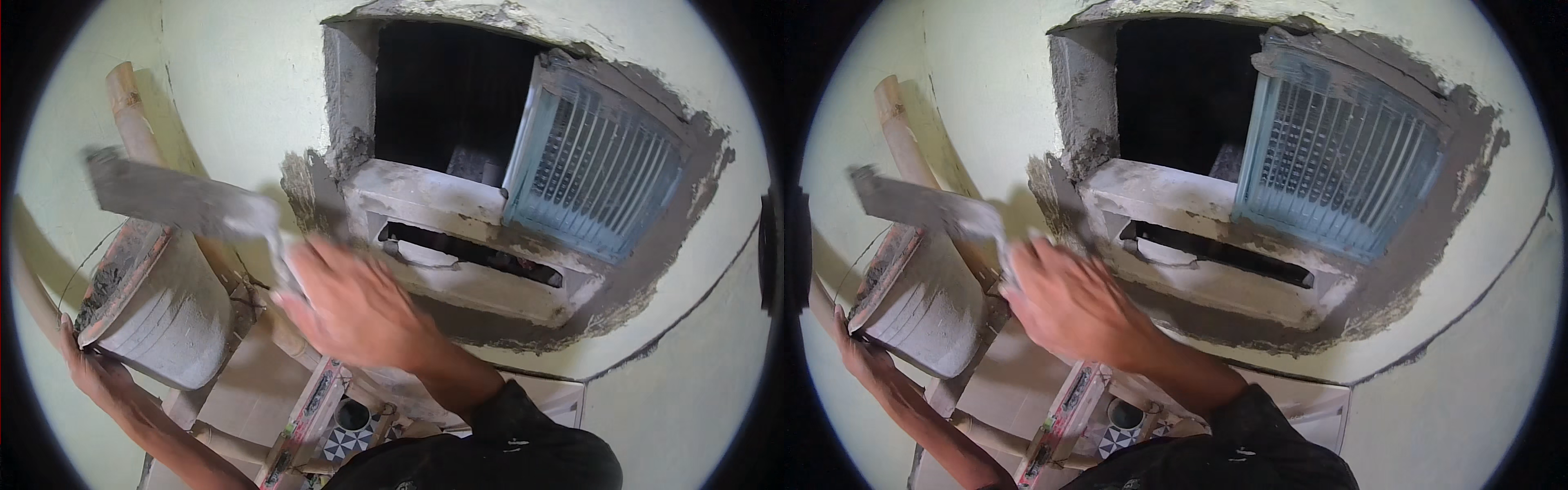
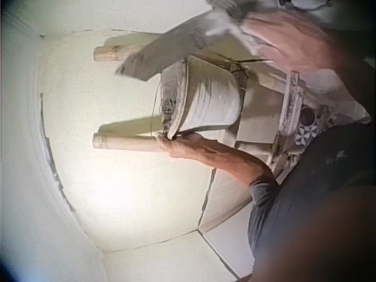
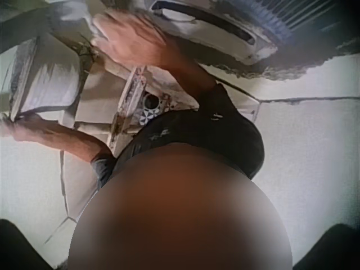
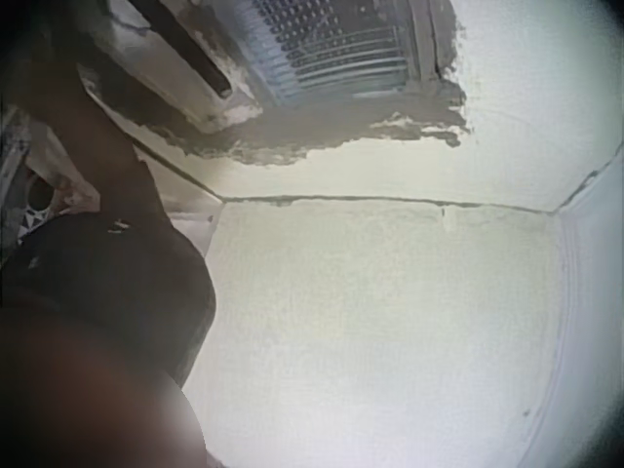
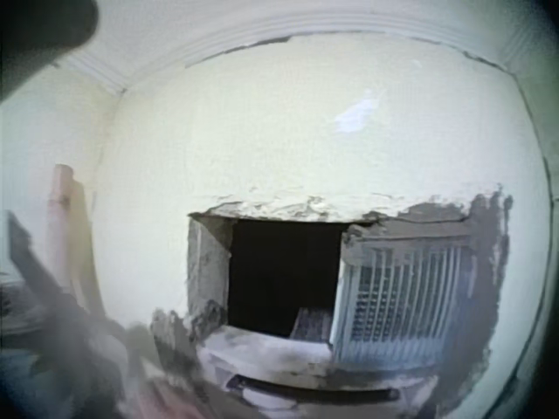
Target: Apply mortar to a glass vent block and install it into a wall opening.
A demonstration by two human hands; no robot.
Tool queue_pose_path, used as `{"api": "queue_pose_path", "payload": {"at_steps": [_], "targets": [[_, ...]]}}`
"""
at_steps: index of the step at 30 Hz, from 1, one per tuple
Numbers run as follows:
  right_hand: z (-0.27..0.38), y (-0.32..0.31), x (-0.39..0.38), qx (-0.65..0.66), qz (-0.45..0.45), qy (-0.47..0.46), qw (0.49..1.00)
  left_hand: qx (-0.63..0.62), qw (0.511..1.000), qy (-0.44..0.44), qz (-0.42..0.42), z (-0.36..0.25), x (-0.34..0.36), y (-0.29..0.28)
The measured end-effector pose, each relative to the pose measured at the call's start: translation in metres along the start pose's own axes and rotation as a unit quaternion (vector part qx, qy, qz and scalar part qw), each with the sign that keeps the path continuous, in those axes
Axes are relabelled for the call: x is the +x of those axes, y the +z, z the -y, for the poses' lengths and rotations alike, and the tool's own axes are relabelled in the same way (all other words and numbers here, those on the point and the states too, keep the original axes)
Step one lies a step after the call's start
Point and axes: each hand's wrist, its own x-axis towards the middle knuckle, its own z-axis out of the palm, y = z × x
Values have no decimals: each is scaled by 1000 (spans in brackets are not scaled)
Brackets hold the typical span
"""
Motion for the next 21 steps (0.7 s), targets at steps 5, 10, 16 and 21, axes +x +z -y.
{"api": "queue_pose_path", "payload": {"at_steps": [5, 10, 16, 21], "targets": [[25, -40, 69, -170, -112, -146, 968, 10, 999, 43, -18, 10, -14, 22], [85, -30, 143, -264, -20, -182, 947, 30, 999, 38, 12, -18, -4, 1], [111, -43, 160, -461, 61, -211, 859, 46, 993, 111, 6, -16, -93, 62], [141, -31, 146, -449, 32, -272, 851, 45, 982, 173, 66, -27, -138, 43]]}}
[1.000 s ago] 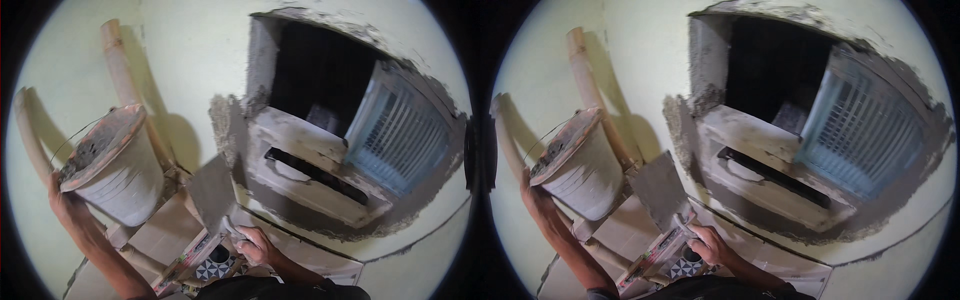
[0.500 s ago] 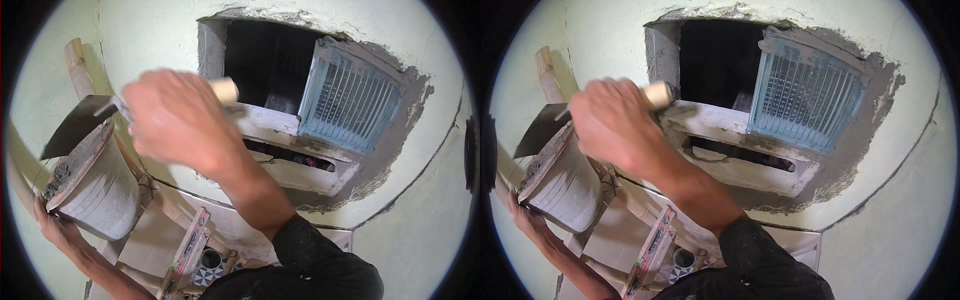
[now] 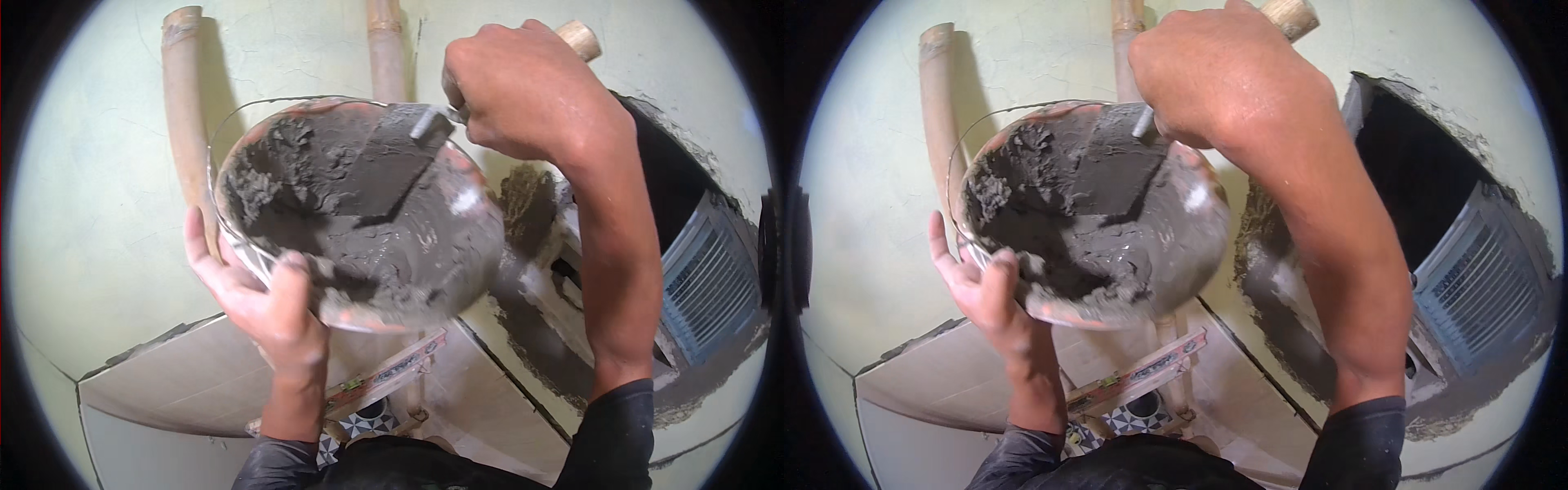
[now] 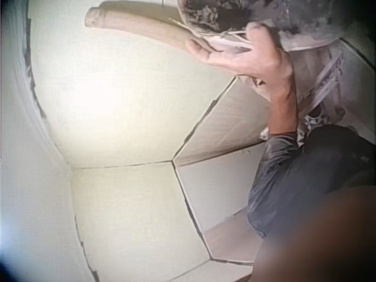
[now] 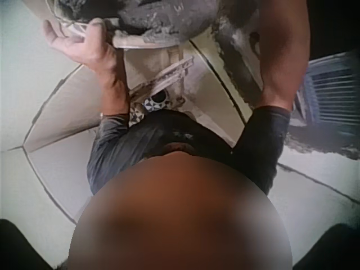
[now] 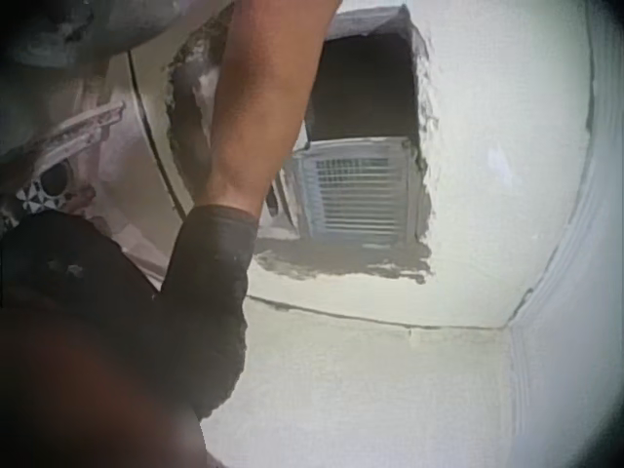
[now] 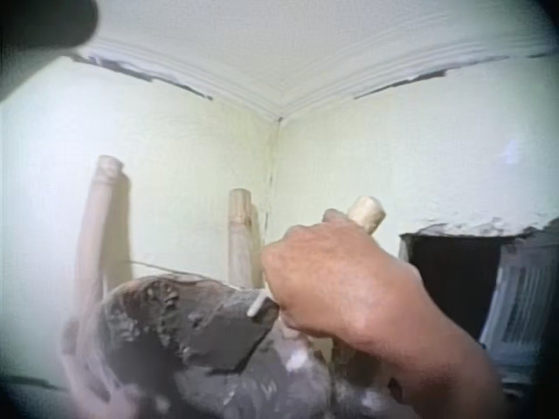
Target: Apply mortar to a glass vent block and install it into a wall opening.
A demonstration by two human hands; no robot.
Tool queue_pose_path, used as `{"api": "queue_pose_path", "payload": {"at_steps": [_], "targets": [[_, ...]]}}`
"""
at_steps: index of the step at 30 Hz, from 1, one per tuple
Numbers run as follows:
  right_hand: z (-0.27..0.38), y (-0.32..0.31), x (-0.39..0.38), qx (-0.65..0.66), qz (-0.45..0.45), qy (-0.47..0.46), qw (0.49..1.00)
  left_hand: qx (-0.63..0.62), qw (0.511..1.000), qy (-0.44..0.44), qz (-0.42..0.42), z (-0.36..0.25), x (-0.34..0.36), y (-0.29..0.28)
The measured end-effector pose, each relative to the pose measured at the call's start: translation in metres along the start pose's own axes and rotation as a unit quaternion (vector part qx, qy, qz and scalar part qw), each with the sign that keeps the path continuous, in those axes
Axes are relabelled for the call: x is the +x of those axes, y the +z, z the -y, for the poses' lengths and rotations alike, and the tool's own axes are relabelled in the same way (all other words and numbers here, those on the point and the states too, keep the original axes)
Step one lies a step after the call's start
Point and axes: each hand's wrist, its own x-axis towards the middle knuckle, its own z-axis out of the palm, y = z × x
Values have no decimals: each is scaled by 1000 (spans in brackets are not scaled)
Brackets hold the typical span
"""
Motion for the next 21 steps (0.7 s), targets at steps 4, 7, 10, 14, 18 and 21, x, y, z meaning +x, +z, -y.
{"api": "queue_pose_path", "payload": {"at_steps": [4, 7, 10, 14, 18, 21], "targets": [[15, -10, -14, -50, -36, -7, 998, 5, 998, 59, -8, 4, -20, -4], [21, -15, -19, -46, -26, 2, 999, -26, 997, 78, -10, 5, -27, -2], [25, -2, -19, -14, -20, -4, 1000, -29, 996, 81, -3, 5, -34, -9], [36, 25, -22, 92, -8, -104, 990, -41, 998, 39, -19, -4, -30, 1], [5, 56, -52, 144, -228, -229, 935, 16, 989, -147, 19, -11, -1, 20], [35, 38, -38, 16, -189, -239, 952, -94, 954, -280, -61, -13, 38, -11]]}}
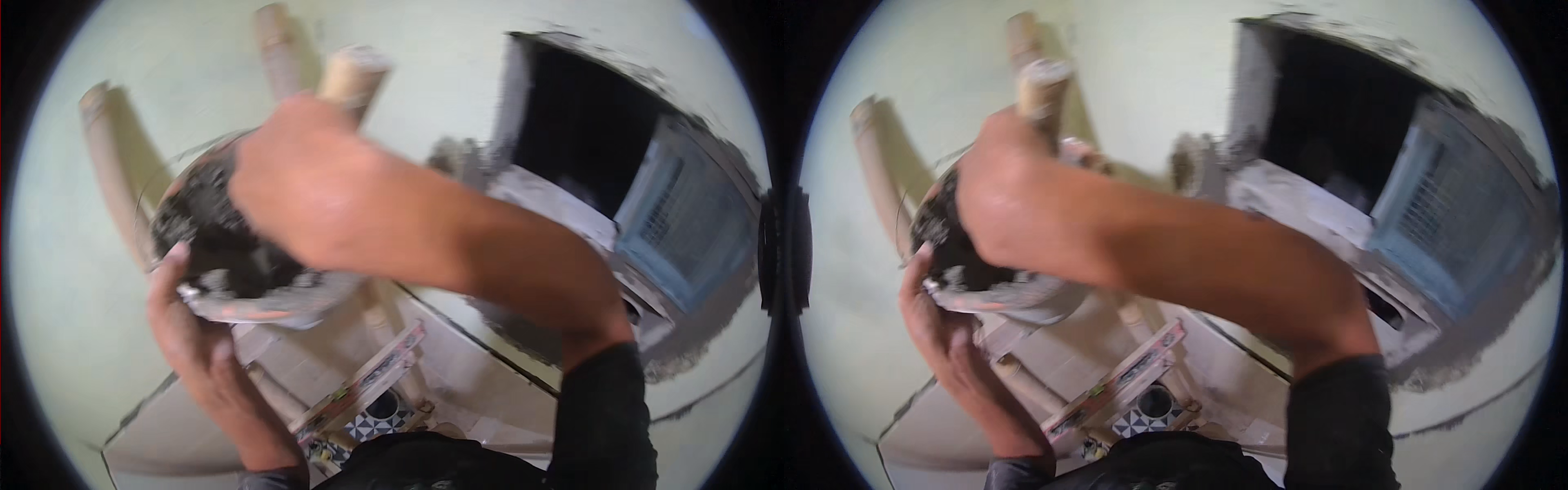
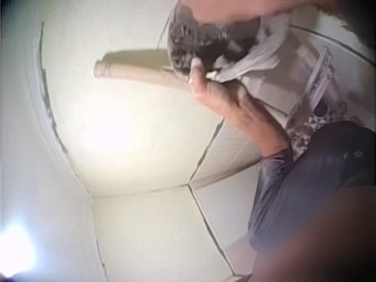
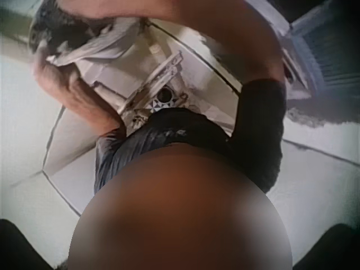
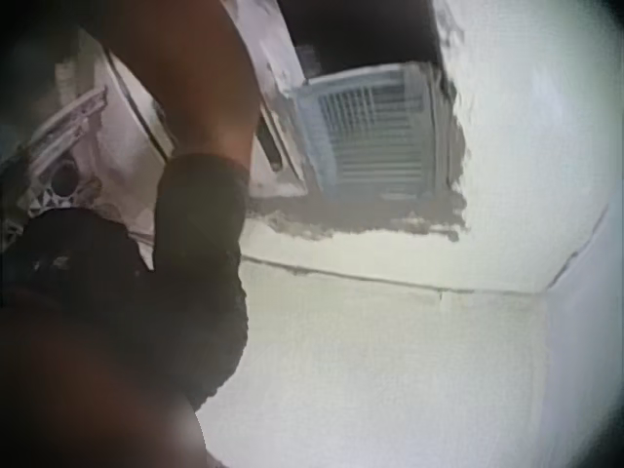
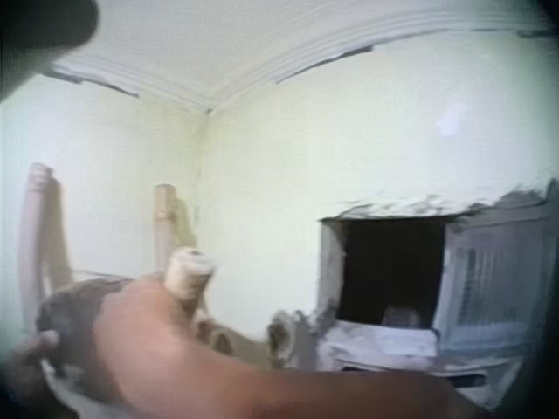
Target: Apply mortar to a glass vent block and install it into a wall opening.
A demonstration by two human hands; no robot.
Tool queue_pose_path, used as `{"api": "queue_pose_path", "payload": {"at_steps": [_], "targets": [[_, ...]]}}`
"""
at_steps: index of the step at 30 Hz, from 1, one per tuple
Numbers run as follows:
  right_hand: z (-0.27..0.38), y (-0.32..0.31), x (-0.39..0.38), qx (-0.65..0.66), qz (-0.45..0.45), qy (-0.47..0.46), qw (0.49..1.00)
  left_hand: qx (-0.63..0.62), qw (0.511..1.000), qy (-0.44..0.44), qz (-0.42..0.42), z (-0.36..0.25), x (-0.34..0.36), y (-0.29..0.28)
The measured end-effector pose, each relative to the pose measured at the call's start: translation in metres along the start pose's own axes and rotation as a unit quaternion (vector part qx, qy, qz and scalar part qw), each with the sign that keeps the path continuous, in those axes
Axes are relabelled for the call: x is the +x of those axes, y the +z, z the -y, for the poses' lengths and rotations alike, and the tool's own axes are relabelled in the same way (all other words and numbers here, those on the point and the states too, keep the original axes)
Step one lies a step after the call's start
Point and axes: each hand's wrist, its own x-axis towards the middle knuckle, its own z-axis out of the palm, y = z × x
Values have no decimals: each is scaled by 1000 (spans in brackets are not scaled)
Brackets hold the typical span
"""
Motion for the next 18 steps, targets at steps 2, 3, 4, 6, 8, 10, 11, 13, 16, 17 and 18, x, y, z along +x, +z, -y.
{"api": "queue_pose_path", "payload": {"at_steps": [2, 3, 4, 6, 8, 10, 11, 13, 16, 17, 18], "targets": [[-9, 8, -2, -17, -41, 37, 998, 7, 1000, -15, 12, 6, 23, 3], [-16, -8, 10, 45, 121, 50, 990, 14, 1000, -23, 8, 7, 30, 1], [-20, -18, 18, 104, 273, 62, 955, 8, 1000, -24, 16, 9, 30, 4], [-22, -20, 22, 117, 318, 105, 935, -14, 1000, -23, 2, 11, 30, 7], [-22, -22, 19, 137, 358, 147, 912, -7, 1000, -29, 5, 8, 30, 7], [-19, -26, 4, 166, 272, 190, 929, -3, 999, -40, 12, 11, 34, 3], [-17, -24, -1, 163, 274, 194, 928, -7, 999, -30, 12, 11, 40, -5], [-12, -20, -17, 130, -28, 191, 973, 19, 999, -19, 25, 17, 38, 4], [3, -31, -36, 109, -456, 223, 855, 9, 998, -46, 44, 1, 83, -55], [9, -28, -47, 100, -451, 226, 858, 4, 998, -54, 42, 2, 95, -63], [13, -24, -66, 145, -515, 298, 791, 7, 998, -58, 23, 9, 72, -26]]}}
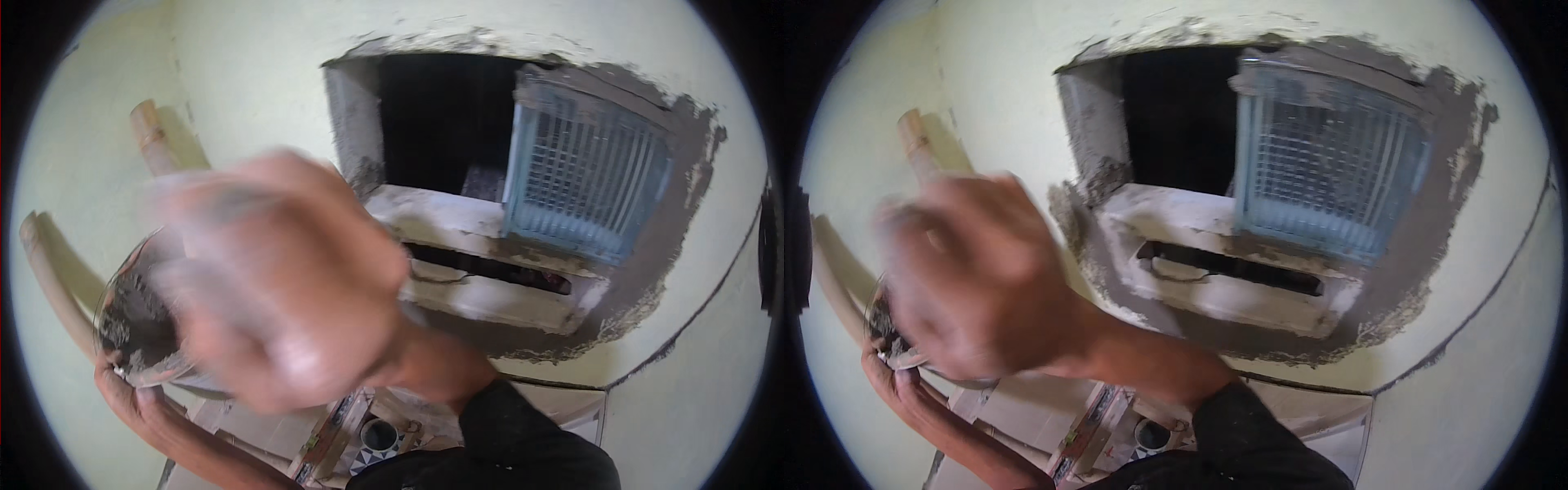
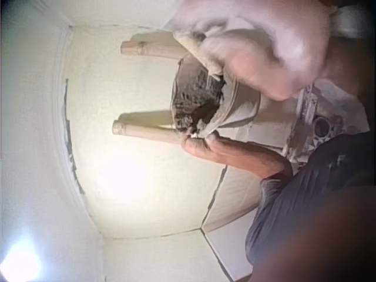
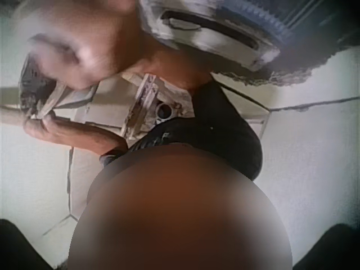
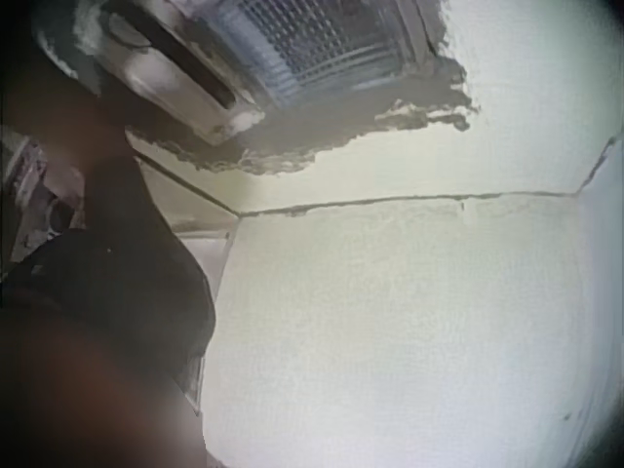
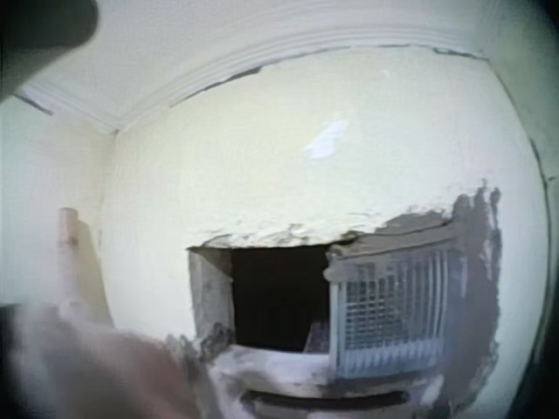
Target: Apply mortar to a glass vent block and install it into a wall opening.
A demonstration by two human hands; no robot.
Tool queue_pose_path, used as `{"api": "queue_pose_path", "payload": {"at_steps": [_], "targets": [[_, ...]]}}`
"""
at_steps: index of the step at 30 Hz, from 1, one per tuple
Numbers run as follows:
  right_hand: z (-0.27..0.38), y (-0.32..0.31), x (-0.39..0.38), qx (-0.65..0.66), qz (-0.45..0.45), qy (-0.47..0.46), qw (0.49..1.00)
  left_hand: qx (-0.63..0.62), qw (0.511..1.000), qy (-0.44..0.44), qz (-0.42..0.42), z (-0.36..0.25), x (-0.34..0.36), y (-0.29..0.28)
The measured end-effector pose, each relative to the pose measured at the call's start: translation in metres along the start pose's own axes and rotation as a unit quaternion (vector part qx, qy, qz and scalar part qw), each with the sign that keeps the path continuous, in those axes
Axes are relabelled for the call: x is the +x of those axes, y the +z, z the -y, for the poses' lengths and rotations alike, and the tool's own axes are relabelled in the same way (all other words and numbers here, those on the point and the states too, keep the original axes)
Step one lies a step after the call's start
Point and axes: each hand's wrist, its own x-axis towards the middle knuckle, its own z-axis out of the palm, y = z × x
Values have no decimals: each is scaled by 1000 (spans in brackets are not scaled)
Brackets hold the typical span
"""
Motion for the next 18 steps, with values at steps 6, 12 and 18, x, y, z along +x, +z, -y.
{"api": "queue_pose_path", "payload": {"at_steps": [6, 12, 18], "targets": [[16, -61, -150, -36, 42, 335, 941, -33, 999, -5, 22, 3, 37, -28], [68, -41, -283, -47, 305, 355, 882, -13, 999, -41, 28, -7, 46, -18], [77, -30, -364, -29, 547, 365, 753, 15, 1000, 6, 16, -24, 36, 4]]}}
